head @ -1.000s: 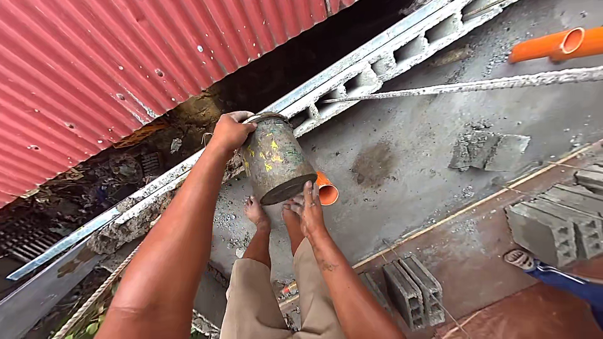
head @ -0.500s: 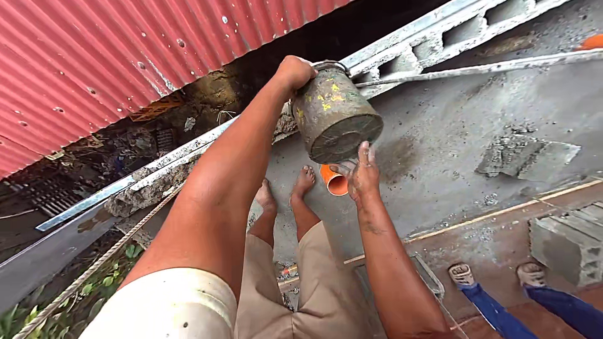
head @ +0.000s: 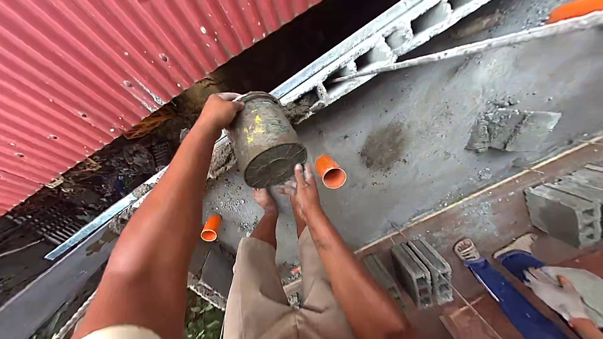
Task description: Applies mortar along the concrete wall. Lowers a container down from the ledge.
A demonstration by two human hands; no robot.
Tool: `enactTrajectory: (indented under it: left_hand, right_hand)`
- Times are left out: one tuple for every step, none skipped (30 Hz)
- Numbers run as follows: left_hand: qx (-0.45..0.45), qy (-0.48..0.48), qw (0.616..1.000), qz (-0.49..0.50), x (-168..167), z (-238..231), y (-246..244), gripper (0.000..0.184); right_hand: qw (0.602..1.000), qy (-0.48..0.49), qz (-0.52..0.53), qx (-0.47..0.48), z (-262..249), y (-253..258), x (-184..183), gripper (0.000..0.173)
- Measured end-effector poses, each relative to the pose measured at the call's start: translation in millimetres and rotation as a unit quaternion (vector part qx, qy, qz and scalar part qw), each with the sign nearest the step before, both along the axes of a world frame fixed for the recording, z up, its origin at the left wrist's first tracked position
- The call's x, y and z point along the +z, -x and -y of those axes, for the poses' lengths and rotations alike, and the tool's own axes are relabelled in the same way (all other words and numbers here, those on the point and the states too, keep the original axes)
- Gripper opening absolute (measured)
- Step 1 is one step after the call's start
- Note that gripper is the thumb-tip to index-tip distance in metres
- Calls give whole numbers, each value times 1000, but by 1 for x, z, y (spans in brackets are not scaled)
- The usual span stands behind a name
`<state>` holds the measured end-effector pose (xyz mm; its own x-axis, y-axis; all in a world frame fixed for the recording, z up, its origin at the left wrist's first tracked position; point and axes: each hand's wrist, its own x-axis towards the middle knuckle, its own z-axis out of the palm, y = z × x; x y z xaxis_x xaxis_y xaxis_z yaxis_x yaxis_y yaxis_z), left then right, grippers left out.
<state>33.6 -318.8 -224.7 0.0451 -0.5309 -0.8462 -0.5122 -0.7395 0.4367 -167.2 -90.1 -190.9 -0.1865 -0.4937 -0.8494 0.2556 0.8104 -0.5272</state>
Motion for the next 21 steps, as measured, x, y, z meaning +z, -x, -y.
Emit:
enactTrajectory:
  left_hand:
    - [-4,16,1000,1,6,1,-7,30]
    - [4,37,999,3,10,13,-15,29]
    - [15,39,999,3,11,14,-24,30]
    - [20,18,1000,7,10,-1,-30,31]
    - [14,-2,1000,16,10,-19,-32,31]
    - [11,11,1000,21,11,-13,-32,31]
    - [20,32,999,24,11,2,-33,30]
    - [30,33,999,21,9,5,-36,31]
    - [32,12,999,17,6,-13,-40,33]
    - [28,-5,999,21,7,-36,-40,33]
    - [28,16,999,26,11,-30,-39,33]
    - [35,50,998,28,20,-11,-39,32]
    - [43,70,996,27,27,1,-42,31]
    - [44,57,997,25,29,-9,-45,32]
    - [32,26,999,28,28,-34,-48,33]
    - [22,23,999,39,31,-47,-50,33]
    - [17,61,997,51,39,-35,-53,32]
    - [19,103,993,49,49,-20,-54,30]
    - [26,122,991,37,57,-16,-57,31]
    - [26,105,994,25,61,-32,-61,32]
    - [25,78,996,29,64,-56,-62,32]
  right_hand:
    - [1000,12,6,4,7,-6,3,61]
    - [999,34,7,14,21,-13,4,61]
    - [999,33,9,27,23,-18,8,61]
    - [999,16,2,30,11,-23,17,58]
    - [999,7,-7,33,1,-24,24,57]
    - [998,26,-18,48,11,-23,22,58]
    - [996,51,-27,66,23,-22,17,60]
    - [995,55,-35,74,22,-23,13,59]
    - [996,32,-41,71,2,-25,15,58]
    - [997,16,-45,57,-14,-25,16,58]
    - [998,29,-38,49,-5,-24,11,59]
    - [996,57,-37,55,13,-24,6,60]
    - [995,63,-35,64,22,-26,5,59]
    - [997,36,-31,65,7,-28,12,58]
    - [998,1,-24,53,-15,-32,21,59]
    - [999,4,-16,38,-21,-36,23,60]
    - [999,39,-8,22,-9,-39,17,60]
    - [997,69,-7,14,4,-40,14,58]
    - [998,68,-7,19,4,-40,15,57]
    - [999,36,3,24,-14,-39,24,59]
    - [1000,17,9,19,-28,-39,35,61]
